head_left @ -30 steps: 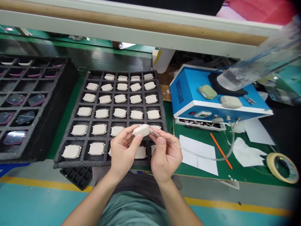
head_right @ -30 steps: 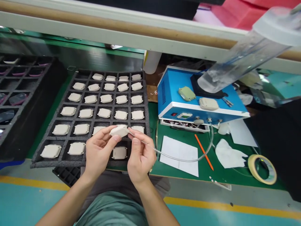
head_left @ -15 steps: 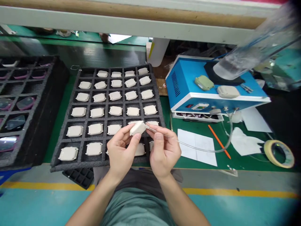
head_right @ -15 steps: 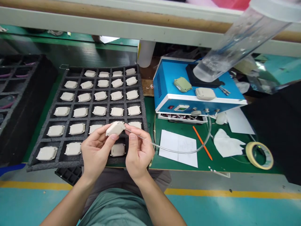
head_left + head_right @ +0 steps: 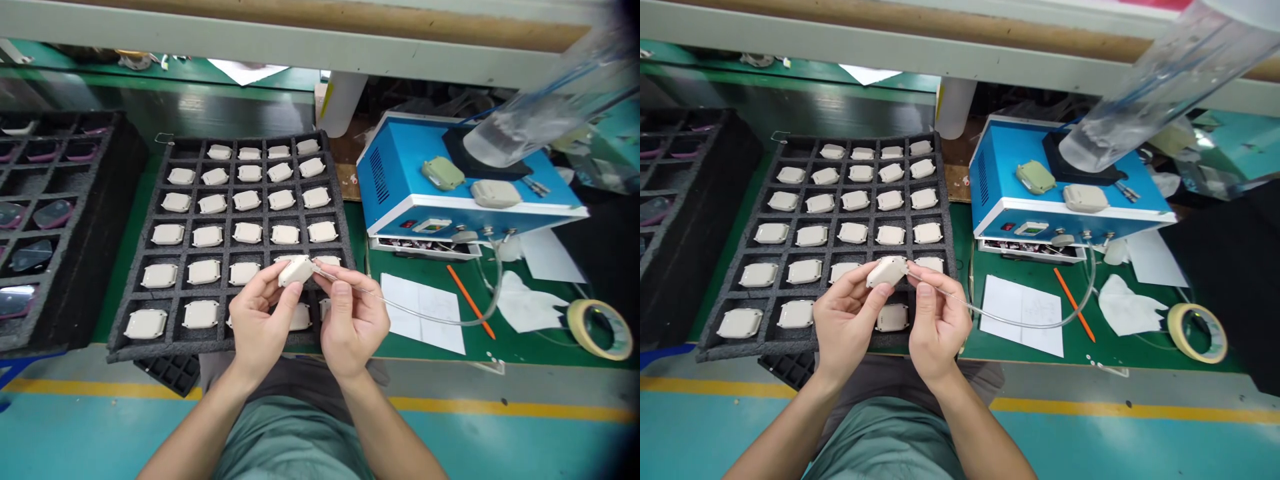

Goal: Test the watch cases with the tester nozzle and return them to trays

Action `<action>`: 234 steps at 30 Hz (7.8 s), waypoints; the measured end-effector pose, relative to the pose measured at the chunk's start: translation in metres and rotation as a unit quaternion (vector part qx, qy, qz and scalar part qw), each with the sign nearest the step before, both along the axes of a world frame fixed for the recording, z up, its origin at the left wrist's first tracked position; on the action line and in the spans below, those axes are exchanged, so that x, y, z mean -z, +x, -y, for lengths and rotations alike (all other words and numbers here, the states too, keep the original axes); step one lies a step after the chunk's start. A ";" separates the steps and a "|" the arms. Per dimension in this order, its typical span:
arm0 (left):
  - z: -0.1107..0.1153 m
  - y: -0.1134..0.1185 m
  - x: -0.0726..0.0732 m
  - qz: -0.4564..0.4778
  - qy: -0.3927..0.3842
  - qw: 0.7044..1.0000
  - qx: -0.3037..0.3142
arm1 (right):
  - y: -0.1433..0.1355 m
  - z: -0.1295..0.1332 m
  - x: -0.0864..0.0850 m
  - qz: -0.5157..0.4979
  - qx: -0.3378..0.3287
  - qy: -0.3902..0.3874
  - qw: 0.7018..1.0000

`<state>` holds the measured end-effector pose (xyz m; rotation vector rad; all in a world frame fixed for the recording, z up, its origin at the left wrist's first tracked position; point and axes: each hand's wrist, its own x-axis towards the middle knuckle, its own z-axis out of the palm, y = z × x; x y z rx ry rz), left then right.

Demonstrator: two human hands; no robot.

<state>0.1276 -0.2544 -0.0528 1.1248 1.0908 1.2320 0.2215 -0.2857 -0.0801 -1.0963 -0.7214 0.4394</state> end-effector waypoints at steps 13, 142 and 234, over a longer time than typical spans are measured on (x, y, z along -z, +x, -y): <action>0.000 0.000 0.002 -0.008 0.018 1.000 0.000 | 0.000 -0.001 0.000 0.007 -0.002 -0.001 1.000; -0.006 -0.004 0.003 -0.050 0.054 0.997 -0.008 | -0.001 -0.011 -0.005 -0.042 -0.040 0.017 0.998; -0.008 -0.003 0.005 -0.060 0.060 0.996 -0.001 | 0.000 -0.011 -0.007 -0.064 -0.046 0.004 0.997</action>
